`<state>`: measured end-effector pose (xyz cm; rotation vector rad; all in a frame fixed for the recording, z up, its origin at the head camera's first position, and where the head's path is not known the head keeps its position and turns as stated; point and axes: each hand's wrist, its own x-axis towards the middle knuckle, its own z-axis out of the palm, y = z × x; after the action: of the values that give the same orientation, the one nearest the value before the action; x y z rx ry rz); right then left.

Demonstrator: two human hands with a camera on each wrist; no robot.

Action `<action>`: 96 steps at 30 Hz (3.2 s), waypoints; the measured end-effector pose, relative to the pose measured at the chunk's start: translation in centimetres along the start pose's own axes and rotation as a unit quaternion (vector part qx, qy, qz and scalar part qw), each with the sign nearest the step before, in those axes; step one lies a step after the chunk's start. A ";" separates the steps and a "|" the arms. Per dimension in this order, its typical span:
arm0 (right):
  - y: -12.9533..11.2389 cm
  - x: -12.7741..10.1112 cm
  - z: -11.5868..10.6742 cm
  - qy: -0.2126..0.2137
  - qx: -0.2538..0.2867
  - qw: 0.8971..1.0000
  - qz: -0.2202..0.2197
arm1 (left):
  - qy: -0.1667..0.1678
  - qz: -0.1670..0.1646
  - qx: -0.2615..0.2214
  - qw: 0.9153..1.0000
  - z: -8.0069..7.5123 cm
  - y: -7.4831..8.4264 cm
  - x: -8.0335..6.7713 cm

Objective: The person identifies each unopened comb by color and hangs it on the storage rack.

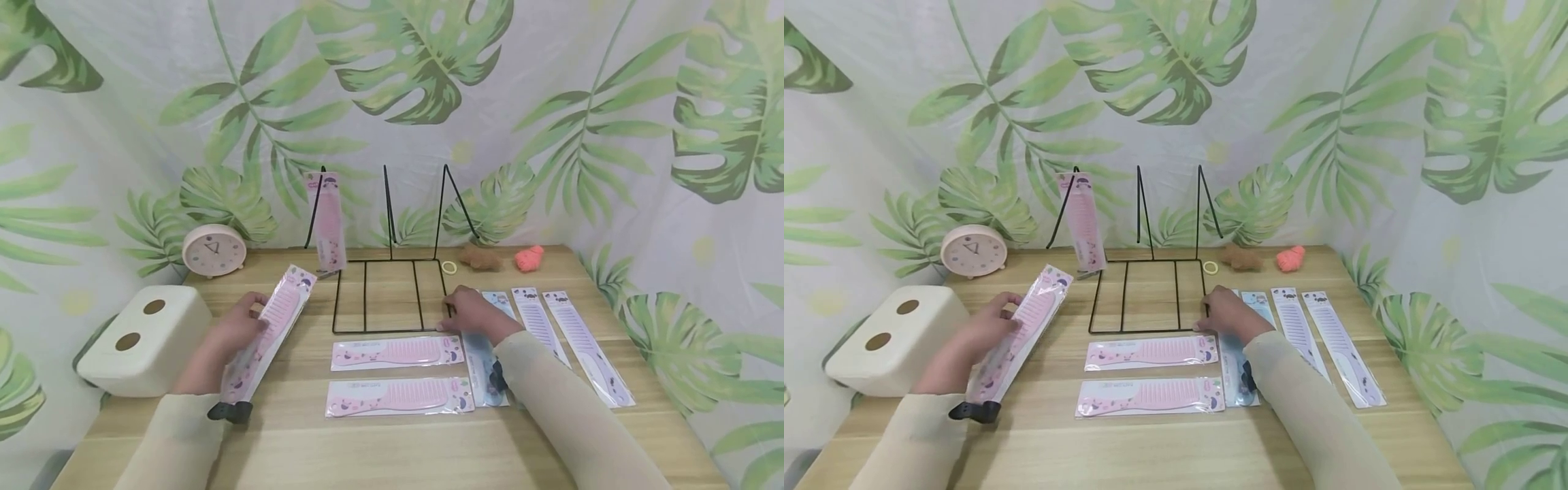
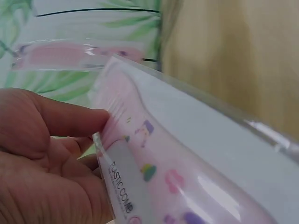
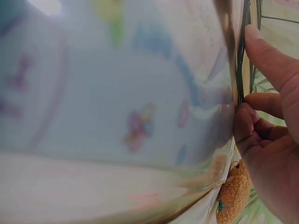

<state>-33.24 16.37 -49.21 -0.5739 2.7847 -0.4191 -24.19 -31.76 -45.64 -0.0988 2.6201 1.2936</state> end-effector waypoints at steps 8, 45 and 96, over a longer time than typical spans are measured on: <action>0.2 0.1 0.1 0.008 -0.016 1.000 -0.017 | -0.048 0.154 -0.198 0.967 -0.6 1.2 -1.6; 0.2 0.2 0.0 0.001 -0.010 1.000 -0.008 | -0.025 0.148 -0.312 0.938 0.8 6.6 -0.2; 0.3 0.4 0.0 0.004 -0.024 0.999 -0.026 | 0.209 0.032 -0.206 0.955 3.1 10.4 11.3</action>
<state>-33.68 16.52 -49.38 -0.6585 2.7990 -0.3666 -36.26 -22.59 -41.93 -0.3965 2.6421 2.0198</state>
